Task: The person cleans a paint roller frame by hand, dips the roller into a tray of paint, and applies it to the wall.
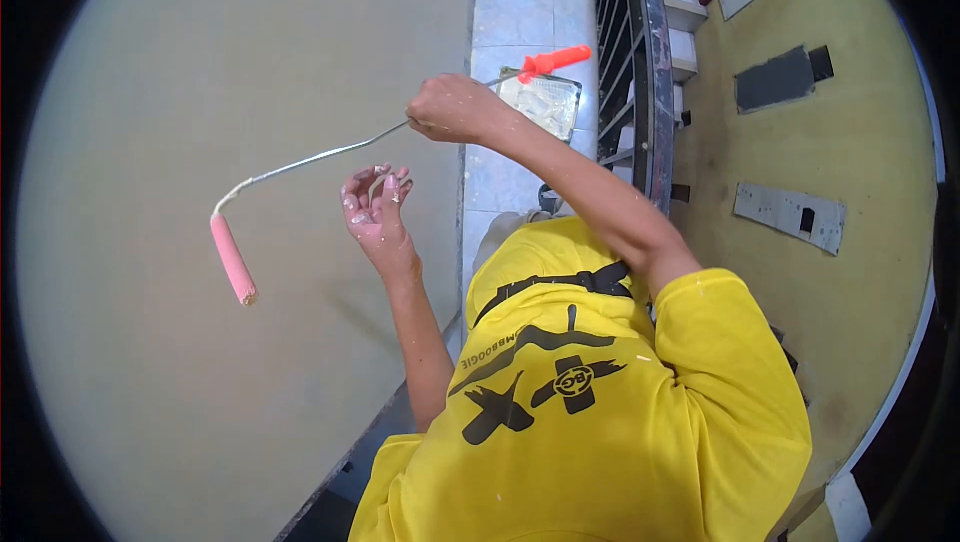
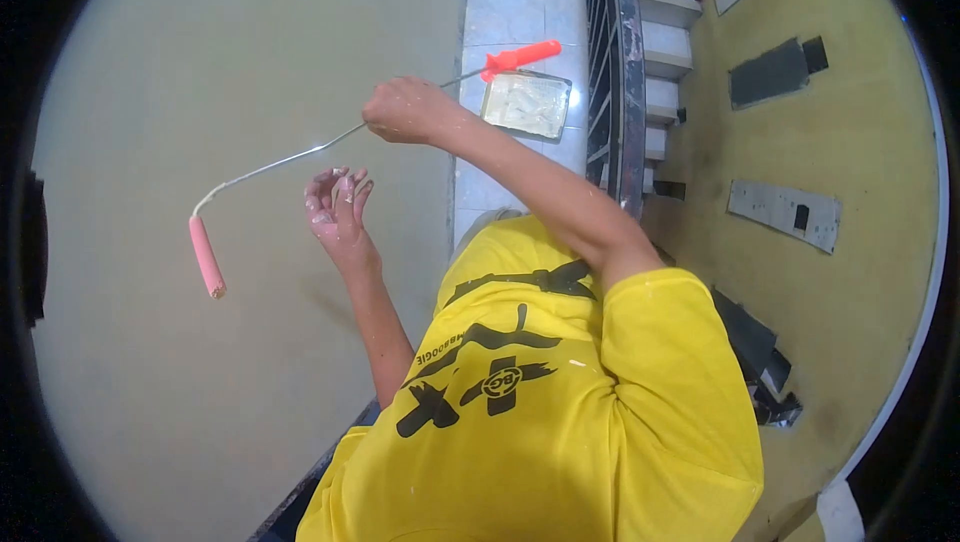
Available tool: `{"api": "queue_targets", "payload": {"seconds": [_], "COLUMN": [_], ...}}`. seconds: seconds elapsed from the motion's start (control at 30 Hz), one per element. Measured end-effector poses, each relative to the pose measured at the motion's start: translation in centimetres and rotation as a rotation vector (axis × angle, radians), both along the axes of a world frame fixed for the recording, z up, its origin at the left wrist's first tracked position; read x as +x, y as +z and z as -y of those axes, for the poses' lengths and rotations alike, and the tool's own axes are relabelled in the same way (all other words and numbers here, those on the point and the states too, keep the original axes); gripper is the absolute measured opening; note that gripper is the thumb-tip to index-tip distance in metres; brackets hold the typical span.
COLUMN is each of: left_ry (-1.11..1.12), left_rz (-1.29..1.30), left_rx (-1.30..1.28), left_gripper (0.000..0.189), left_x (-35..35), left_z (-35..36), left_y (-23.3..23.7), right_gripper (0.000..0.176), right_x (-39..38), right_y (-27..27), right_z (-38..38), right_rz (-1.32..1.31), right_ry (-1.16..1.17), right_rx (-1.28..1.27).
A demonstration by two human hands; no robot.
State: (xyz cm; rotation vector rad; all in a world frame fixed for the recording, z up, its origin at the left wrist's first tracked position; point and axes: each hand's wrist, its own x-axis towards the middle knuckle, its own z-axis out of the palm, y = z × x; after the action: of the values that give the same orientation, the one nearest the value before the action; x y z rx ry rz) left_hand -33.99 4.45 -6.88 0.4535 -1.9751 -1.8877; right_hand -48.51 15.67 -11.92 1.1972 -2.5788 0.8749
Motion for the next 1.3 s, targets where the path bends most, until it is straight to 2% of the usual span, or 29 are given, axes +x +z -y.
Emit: {"api": "queue_targets", "payload": {"seconds": [0.17,0.27,0.37,0.6,1.07,1.3], "left_ry": [-0.043,-0.049,-0.07,-0.158,-0.172,-0.144], "left_rz": [0.099,0.162,0.2,0.274,0.215,0.142], "left_rx": [0.0,0.0,0.02,0.032,-0.021,-0.058], "left_gripper": [0.025,0.025,0.027,0.033,0.037,0.037], "left_x": [1.6,2.6,3.6,4.7,2.5,1.8], "left_z": [1.2,1.2,0.3,-1.2,-1.2,-0.1], "left_y": [-2.2,-3.8,-4.9,-6.3,-4.9,-5.7], "right_gripper": [0.01,0.008,0.009,0.008,0.009,0.01], "right_x": [-1.1,-1.9,-2.3,-3.8,-1.6,-1.5], "right_y": [2.4,3.3,5.1,7.2,14.2,14.0], "right_z": [0.3,0.8,0.8,1.6,4.6,5.3], "right_rz": [-0.066,-0.19,-0.199,-0.338,-0.356,-0.33], "right_ry": [0.152,0.201,0.222,0.315,0.383,0.364], "right_rx": [0.127,0.112,0.168,0.129,0.146,0.067]}}
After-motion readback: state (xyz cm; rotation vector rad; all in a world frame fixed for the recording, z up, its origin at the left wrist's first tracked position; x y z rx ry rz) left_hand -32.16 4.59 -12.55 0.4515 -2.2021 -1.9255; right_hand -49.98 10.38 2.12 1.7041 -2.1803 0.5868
